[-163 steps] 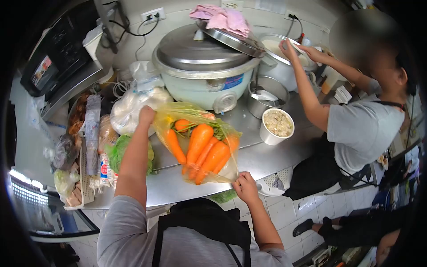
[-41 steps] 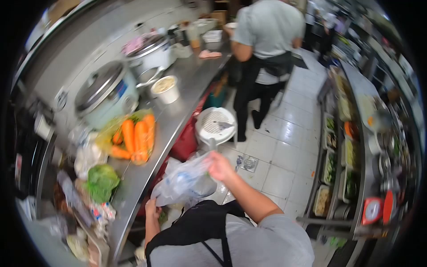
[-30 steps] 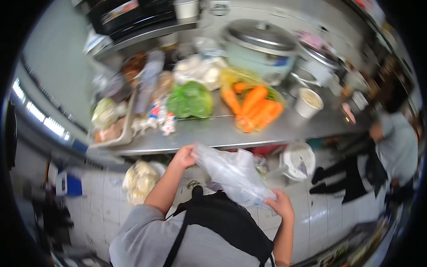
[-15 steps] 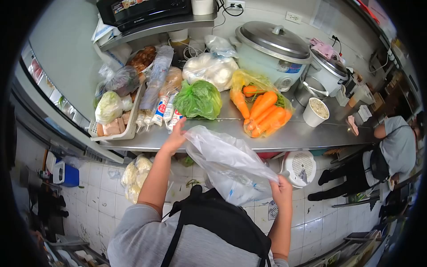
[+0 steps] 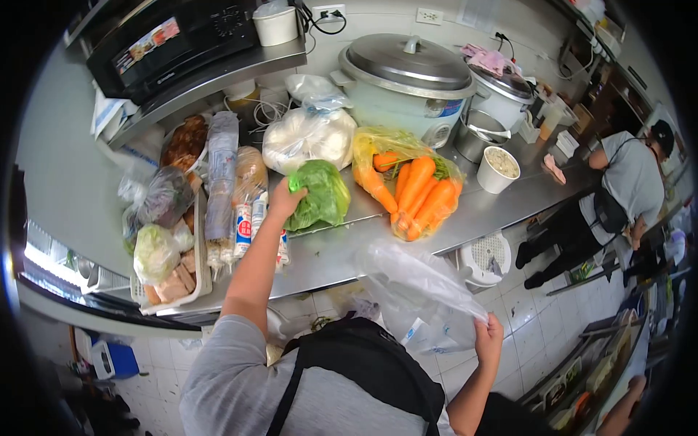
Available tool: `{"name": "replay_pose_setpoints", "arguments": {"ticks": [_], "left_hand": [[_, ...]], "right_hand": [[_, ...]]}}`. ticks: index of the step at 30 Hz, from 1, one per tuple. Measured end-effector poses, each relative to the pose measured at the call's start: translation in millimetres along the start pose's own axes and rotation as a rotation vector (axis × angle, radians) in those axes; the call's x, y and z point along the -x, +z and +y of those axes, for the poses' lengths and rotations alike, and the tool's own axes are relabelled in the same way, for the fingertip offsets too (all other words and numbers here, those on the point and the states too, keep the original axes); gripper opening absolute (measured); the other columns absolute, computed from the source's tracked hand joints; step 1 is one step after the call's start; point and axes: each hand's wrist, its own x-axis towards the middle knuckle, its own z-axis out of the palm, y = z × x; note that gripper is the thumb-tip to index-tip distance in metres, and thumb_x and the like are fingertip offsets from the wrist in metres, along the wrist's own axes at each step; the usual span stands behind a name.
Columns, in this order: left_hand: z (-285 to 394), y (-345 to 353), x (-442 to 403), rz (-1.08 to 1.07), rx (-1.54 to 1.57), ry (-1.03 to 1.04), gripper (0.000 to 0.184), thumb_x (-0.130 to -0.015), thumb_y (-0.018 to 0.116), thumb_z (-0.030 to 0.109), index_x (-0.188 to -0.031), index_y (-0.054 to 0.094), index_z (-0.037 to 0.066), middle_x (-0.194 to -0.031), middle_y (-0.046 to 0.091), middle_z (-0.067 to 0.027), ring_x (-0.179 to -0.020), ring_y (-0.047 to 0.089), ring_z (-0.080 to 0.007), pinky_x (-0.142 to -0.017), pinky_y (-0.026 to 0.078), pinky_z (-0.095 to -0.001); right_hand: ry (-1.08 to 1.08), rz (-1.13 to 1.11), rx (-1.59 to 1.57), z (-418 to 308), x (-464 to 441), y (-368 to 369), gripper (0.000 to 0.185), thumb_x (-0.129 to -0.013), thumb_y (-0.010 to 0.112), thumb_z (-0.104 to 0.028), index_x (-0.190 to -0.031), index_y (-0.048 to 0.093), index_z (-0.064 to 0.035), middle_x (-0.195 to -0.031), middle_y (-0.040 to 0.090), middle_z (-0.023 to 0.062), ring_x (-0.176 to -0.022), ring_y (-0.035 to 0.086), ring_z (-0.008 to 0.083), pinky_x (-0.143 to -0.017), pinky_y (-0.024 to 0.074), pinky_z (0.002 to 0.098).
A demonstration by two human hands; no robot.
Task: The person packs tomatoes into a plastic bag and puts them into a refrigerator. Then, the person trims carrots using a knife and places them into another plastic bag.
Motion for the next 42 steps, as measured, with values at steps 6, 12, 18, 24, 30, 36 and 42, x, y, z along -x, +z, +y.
{"name": "replay_pose_setpoints", "arguments": {"ticks": [6,12,18,24,30,36,42], "left_hand": [[47.3,-71.5,-41.0,0.325,0.331,0.24,0.032,-0.071,0.061,0.014,-0.096,0.05,-0.002,-0.083,0.058,-0.0179,-0.076,0.056,-0.0319,-0.069,0.043,-0.0368],[0.1,-125.0,-83.0,0.839,0.4,0.405,0.033,-0.075,0.057,0.009,-0.103,0.047,-0.004,-0.098,0.055,-0.0174,-0.088,0.052,-0.0281,-0.078,0.039,-0.0337],[-108.7,-96.5,-108.8,0.513,-0.071,0.302,0.043,-0.079,0.056,0.026,-0.109,0.046,-0.003,-0.106,0.051,-0.0212,-0.097,0.048,-0.0341,-0.082,0.038,-0.0387],[-125.1,-132.1,-94.3,0.736,0.279,0.316,0.038,-0.077,0.06,0.025,-0.099,0.051,-0.005,-0.094,0.056,-0.0185,-0.08,0.053,-0.0278,-0.073,0.043,-0.0346],[-88.6,-9.6,52.1,-0.135,-0.305,0.217,0.032,-0.078,0.049,0.013,-0.108,0.046,0.002,-0.104,0.05,-0.0197,-0.096,0.049,-0.0318,-0.084,0.037,-0.0357],[-96.8,-1.9,30.7,-0.082,-0.73,0.429,0.051,-0.075,0.053,0.013,-0.123,0.036,0.004,-0.122,0.036,-0.0207,-0.108,0.041,-0.0334,-0.091,0.03,-0.0407],[-67.7,-93.4,-10.9,-0.343,0.678,0.547,0.034,-0.082,0.046,0.021,-0.103,0.049,-0.006,-0.098,0.052,-0.0157,-0.09,0.048,-0.0216,-0.079,0.036,-0.0293]], "right_hand": [[-0.044,-0.046,-0.227,-39.9,0.0,33.7,0.009,-0.078,0.05,-0.008,-0.083,0.055,-0.0022,-0.073,0.053,-0.0026,-0.067,0.046,0.0053,-0.06,0.0359,0.0194],[0.035,-0.083,-0.542,-78.8,-0.4,80.7,0.024,-0.079,0.048,-0.009,-0.1,0.052,0.0012,-0.088,0.057,0.0031,-0.078,0.052,0.0109,-0.071,0.0405,0.0236],[0.355,-0.22,-0.546,-112.4,-31.0,159.3,0.018,-0.082,0.052,-0.026,-0.086,0.055,-0.0085,-0.065,0.046,-0.0035,-0.052,0.039,0.0043,-0.041,0.0307,0.0206],[0.272,-0.171,-1.042,-94.0,-60.8,217.5,0.023,-0.086,0.047,-0.023,-0.101,0.053,-0.0072,-0.083,0.056,-0.0001,-0.07,0.051,0.0077,-0.058,0.0424,0.023],[0.309,-0.009,-1.207,-88.4,-59.7,206.3,0.024,-0.085,0.045,-0.025,-0.099,0.053,-0.0065,-0.079,0.056,0.0019,-0.067,0.052,0.011,-0.061,0.0434,0.0248],[0.285,-0.041,-1.127,-70.3,-57.5,213.3,0.024,-0.087,0.042,-0.02,-0.105,0.049,-0.0069,-0.09,0.058,0.0028,-0.077,0.055,0.0096,-0.067,0.0456,0.0252],[0.15,-0.093,-1.062,-84.0,-46.3,211.5,0.021,-0.086,0.045,-0.019,-0.101,0.052,-0.0059,-0.089,0.058,0.0011,-0.078,0.054,0.0073,-0.068,0.0444,0.023]]}}
